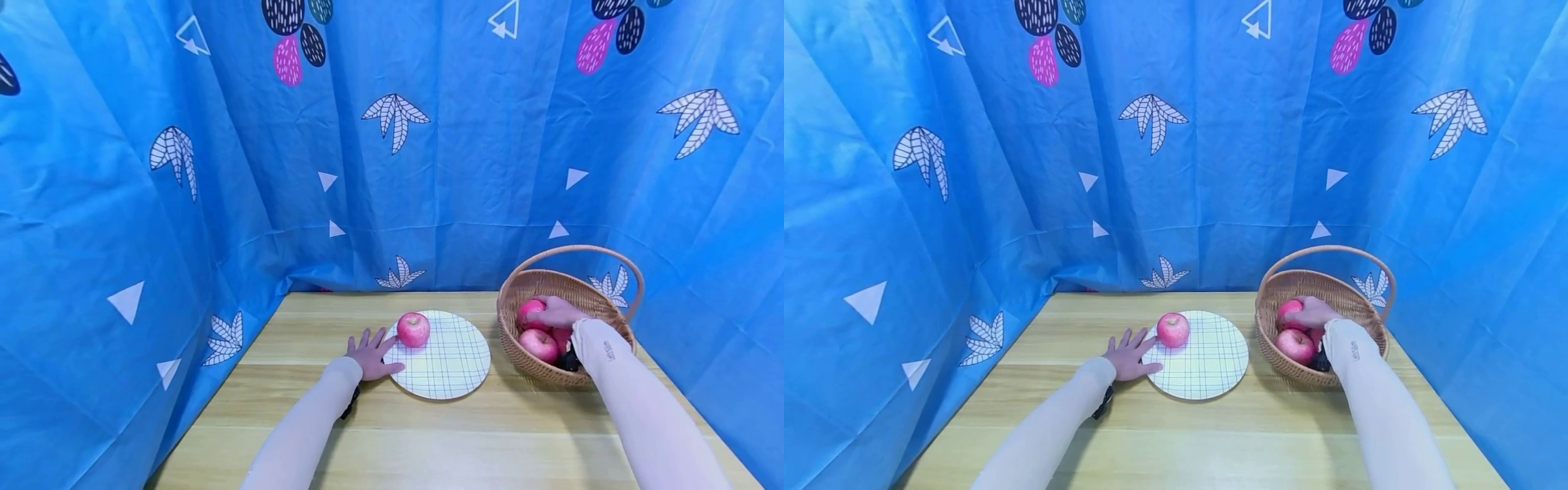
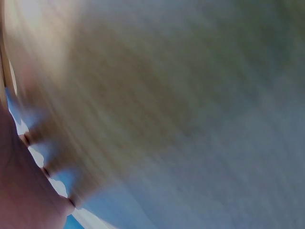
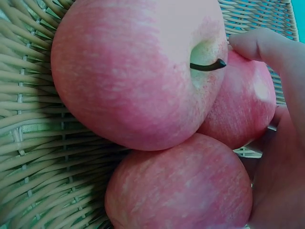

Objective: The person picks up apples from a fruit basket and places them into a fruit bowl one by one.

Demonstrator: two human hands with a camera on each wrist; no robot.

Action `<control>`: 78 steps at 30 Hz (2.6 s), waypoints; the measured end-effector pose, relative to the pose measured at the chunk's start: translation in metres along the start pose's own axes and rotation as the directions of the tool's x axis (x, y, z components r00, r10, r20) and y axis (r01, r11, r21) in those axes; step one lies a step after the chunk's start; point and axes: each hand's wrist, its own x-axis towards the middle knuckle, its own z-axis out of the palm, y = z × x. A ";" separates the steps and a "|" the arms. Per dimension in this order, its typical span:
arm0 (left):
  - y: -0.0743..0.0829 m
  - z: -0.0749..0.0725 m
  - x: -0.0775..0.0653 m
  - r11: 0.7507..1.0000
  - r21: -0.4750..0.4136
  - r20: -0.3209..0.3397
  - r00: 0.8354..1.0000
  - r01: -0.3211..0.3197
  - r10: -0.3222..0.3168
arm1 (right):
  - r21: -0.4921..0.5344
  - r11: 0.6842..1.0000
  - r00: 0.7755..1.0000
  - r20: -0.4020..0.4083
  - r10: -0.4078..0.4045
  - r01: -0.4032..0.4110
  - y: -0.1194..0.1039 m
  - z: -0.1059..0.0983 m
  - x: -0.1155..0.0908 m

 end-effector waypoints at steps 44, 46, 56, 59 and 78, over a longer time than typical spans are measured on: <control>0.003 -0.003 -0.007 1.000 0.011 -0.004 1.000 -0.006 0.006 | -0.164 0.969 0.975 -0.093 -0.202 0.185 -0.006 -0.020 -0.012; 0.003 -0.003 -0.006 1.000 0.007 -0.004 1.000 -0.007 0.007 | -0.174 0.968 0.975 -0.094 -0.201 0.183 -0.007 -0.022 -0.014; -0.004 0.004 0.002 1.000 0.004 -0.004 1.000 -0.010 0.010 | -0.217 0.961 0.976 -0.093 -0.195 0.171 -0.014 -0.027 -0.021; -0.002 0.003 0.000 1.000 0.002 -0.015 1.000 -0.012 0.012 | -0.221 0.961 0.977 -0.100 -0.190 0.164 -0.015 -0.028 -0.023; -0.004 0.004 0.002 1.000 -0.013 -0.005 1.000 -0.009 0.009 | -0.242 0.955 0.973 -0.109 -0.204 0.173 -0.022 -0.036 -0.041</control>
